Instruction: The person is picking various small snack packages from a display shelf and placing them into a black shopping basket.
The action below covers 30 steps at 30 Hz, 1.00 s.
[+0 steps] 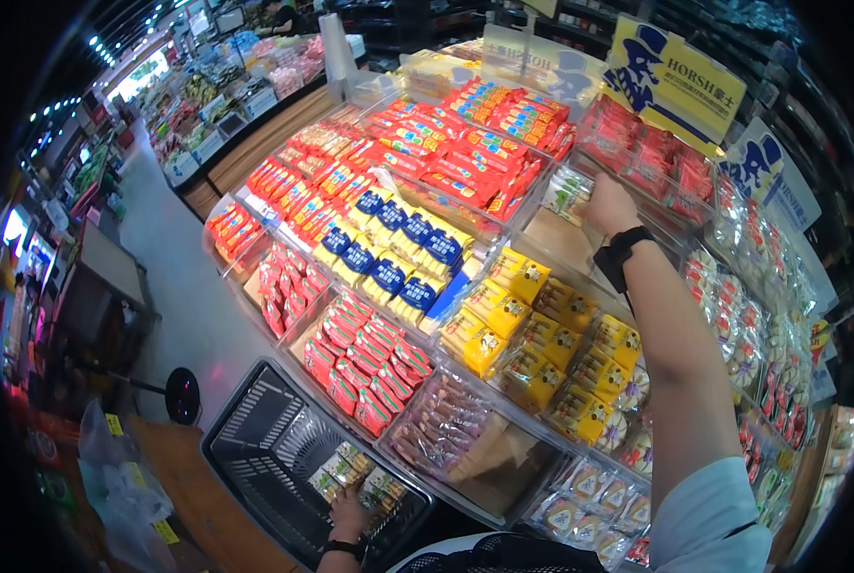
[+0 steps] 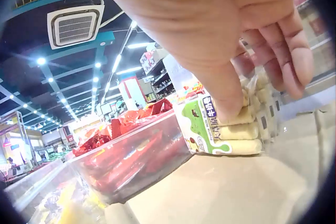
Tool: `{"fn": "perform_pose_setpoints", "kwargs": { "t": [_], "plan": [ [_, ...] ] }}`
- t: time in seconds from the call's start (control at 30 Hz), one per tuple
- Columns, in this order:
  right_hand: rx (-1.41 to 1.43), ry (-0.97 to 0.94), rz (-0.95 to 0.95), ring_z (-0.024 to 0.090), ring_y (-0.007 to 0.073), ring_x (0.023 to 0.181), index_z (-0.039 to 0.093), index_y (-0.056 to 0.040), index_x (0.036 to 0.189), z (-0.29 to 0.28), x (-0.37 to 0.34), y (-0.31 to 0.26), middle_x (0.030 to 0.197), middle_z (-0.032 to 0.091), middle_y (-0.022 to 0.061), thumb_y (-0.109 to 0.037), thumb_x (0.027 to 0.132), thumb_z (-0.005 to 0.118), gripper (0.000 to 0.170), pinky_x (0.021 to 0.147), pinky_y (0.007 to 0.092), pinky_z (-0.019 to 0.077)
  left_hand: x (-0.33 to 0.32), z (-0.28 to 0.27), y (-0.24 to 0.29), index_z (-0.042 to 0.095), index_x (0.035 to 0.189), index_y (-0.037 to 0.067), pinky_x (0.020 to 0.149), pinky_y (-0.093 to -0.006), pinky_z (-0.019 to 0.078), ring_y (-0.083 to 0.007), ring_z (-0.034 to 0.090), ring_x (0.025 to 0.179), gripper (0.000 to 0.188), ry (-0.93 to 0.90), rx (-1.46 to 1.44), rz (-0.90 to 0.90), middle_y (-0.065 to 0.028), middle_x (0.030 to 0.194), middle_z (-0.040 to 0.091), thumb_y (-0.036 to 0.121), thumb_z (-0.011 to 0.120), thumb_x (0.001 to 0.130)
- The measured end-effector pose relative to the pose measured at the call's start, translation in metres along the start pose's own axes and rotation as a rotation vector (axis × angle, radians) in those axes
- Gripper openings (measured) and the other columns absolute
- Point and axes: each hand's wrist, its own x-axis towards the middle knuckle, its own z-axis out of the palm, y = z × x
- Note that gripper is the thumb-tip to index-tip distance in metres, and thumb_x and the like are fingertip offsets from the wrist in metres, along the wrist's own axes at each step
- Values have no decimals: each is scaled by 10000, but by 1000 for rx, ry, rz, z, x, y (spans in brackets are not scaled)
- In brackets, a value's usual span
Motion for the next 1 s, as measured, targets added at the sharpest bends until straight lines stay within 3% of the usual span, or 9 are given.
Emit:
{"fn": "perform_pose_setpoints", "kwargs": {
  "t": [0.1,0.17,0.23,0.33,0.63,0.73,0.83,0.87,1.0],
  "plan": [
    [-31,78,-66,633,369,1030,569,-9,1088,1,4,7,1090,654,218,-253,729,794,489,873,450,511,15,9,-25,354,1405,105,1019,-497,417,-384,466,1256,960,35,-80,56,-189,1372,474,357,859,629],
    [-76,101,-153,642,371,994,600,12,1064,8,13,18,1061,653,250,-239,719,789,467,856,444,517,17,12,-36,442,1342,93,998,-474,436,-427,494,1202,869,120,-99,163,-232,1274,540,290,860,605],
    [-4,93,-251,667,362,919,599,24,1115,13,26,31,962,678,242,-199,709,787,500,809,437,531,14,15,-44,469,1339,144,994,-457,441,-412,492,1202,816,107,-132,92,-224,1272,539,239,838,618],
    [53,92,-299,640,364,1008,576,37,1152,11,27,32,1049,658,250,-178,721,763,517,857,425,492,-6,0,-30,472,1349,159,1020,-454,424,-387,462,1239,709,94,-143,1,-179,1313,502,128,758,701],
    [-32,138,-293,619,375,1059,532,19,1121,-21,-10,-5,1127,639,220,-138,774,711,421,885,435,484,-18,-12,-23,516,1322,150,1009,-453,433,-354,458,1253,647,134,-118,2,-149,1314,505,161,764,724],
    [163,161,-559,622,361,1062,554,-13,1177,-30,-43,-32,1148,642,201,-130,789,683,425,881,428,491,-11,-13,-14,524,1301,128,1003,-452,436,-348,487,1238,614,183,-127,86,-150,1313,523,185,753,734],
    [-64,93,-345,636,345,1028,610,-60,1125,-50,-74,-62,1098,666,179,-168,786,666,360,845,443,512,3,-2,-9,501,1340,116,1006,-441,438,-345,522,1215,670,198,-102,155,-172,1314,534,205,739,720],
    [16,196,-389,656,365,897,643,-83,1053,-24,-51,-42,958,684,189,-138,766,667,293,775,439,520,11,1,-12,471,1381,120,1011,-435,437,-349,523,1217,717,115,-84,155,-181,1305,542,217,733,721],
    [-53,55,-289,658,343,931,677,-81,1006,-21,-34,-32,965,691,178,-181,746,706,280,790,433,517,5,0,-7,495,1348,125,1002,-440,441,-340,527,1205,739,103,7,133,-147,1300,539,267,814,697]
  ]
}}
